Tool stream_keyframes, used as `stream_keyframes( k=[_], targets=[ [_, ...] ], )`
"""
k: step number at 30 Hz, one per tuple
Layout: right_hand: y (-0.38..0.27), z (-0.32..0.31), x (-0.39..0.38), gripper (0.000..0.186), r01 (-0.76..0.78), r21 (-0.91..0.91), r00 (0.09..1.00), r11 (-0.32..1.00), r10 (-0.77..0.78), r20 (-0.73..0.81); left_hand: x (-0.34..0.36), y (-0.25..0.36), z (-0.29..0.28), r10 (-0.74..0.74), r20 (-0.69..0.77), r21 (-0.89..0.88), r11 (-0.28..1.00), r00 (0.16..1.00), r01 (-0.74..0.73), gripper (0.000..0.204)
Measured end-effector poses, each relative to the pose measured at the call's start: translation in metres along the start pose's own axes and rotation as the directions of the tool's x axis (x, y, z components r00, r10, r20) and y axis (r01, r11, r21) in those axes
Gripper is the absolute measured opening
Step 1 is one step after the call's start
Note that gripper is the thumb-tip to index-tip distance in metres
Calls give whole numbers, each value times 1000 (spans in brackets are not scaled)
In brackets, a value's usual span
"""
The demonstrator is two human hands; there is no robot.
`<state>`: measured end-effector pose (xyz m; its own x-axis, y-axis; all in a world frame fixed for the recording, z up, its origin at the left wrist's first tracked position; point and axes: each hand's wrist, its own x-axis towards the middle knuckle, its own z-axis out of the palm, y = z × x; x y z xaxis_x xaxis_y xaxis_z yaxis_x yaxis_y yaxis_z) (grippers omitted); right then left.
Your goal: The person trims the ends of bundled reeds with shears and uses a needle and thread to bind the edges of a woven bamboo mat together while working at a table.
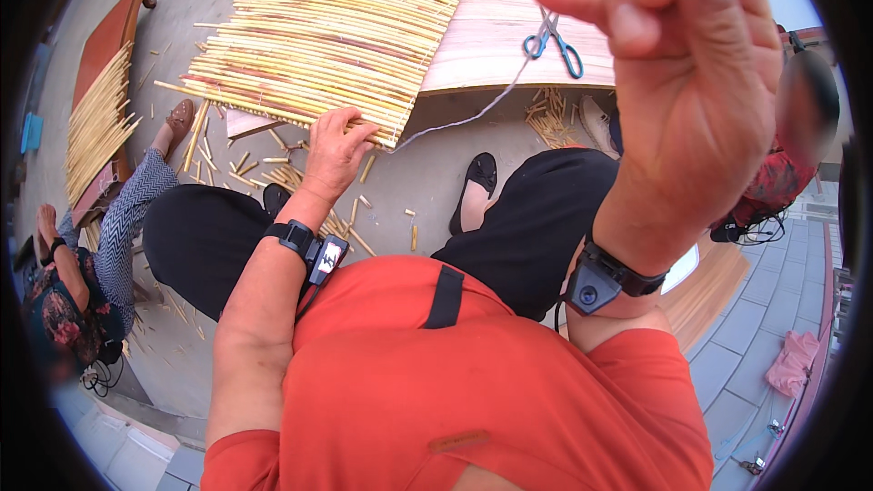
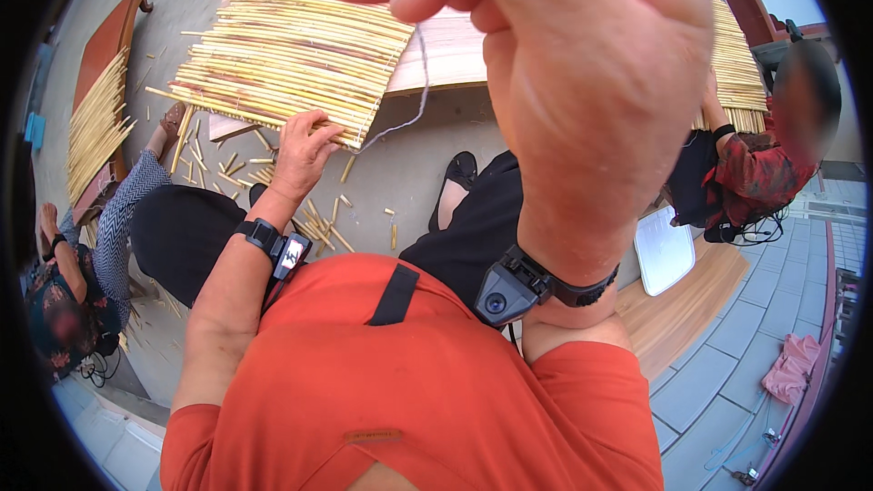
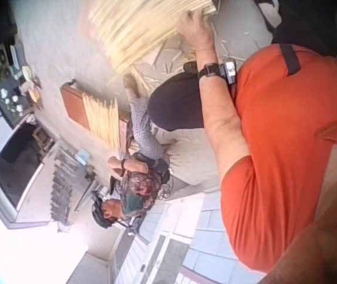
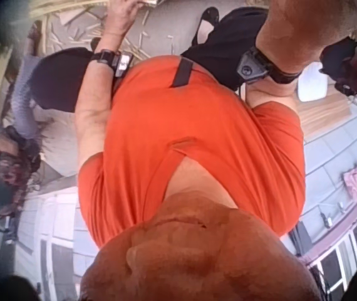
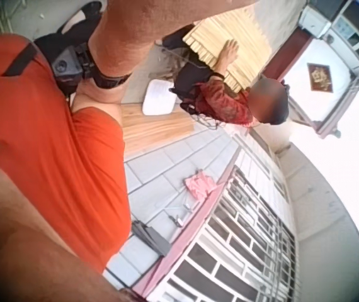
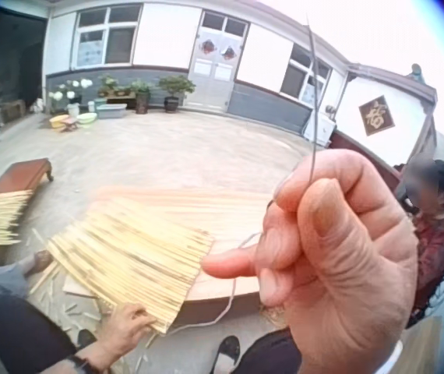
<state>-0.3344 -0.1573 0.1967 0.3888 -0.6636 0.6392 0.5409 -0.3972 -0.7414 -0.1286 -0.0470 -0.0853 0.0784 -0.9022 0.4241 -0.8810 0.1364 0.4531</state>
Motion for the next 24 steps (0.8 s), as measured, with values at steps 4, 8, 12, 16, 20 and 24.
stream_keyframes(
  k=[4, 8, 12, 16, 20, 24],
  targets=[
    [1, 4, 22, 8, 235, -65, 972, 970, -234, 23, 3, 3, 11, -32, -72, 20, 999, 997, 34, 21],
    [35, 0, 38, 8, 327, -165, 944, 931, -329, 12, -4, -10, 11, -81, -54, -113, 991, 995, 74, 19],
    [83, -18, 46, 8, 274, -320, 954, 907, -298, -28, -3, -13, 2, -26, 73, -203, 978, 997, 40, 19],
    [96, -34, 55, 9, 267, -362, 938, 893, -327, -115, -2, -10, -17, -9, 162, -210, 977, 987, 43, 22],
    [107, -58, 54, 4, 104, -421, 972, 901, -181, -149, 29, 10, -68, -85, 332, -490, 835, 939, 249, 23],
    [105, -45, 44, 5, -148, -626, 986, 766, 66, -152, 74, 72, -156, 162, 117, -831, 556, 980, 7, 20]
  ],
)
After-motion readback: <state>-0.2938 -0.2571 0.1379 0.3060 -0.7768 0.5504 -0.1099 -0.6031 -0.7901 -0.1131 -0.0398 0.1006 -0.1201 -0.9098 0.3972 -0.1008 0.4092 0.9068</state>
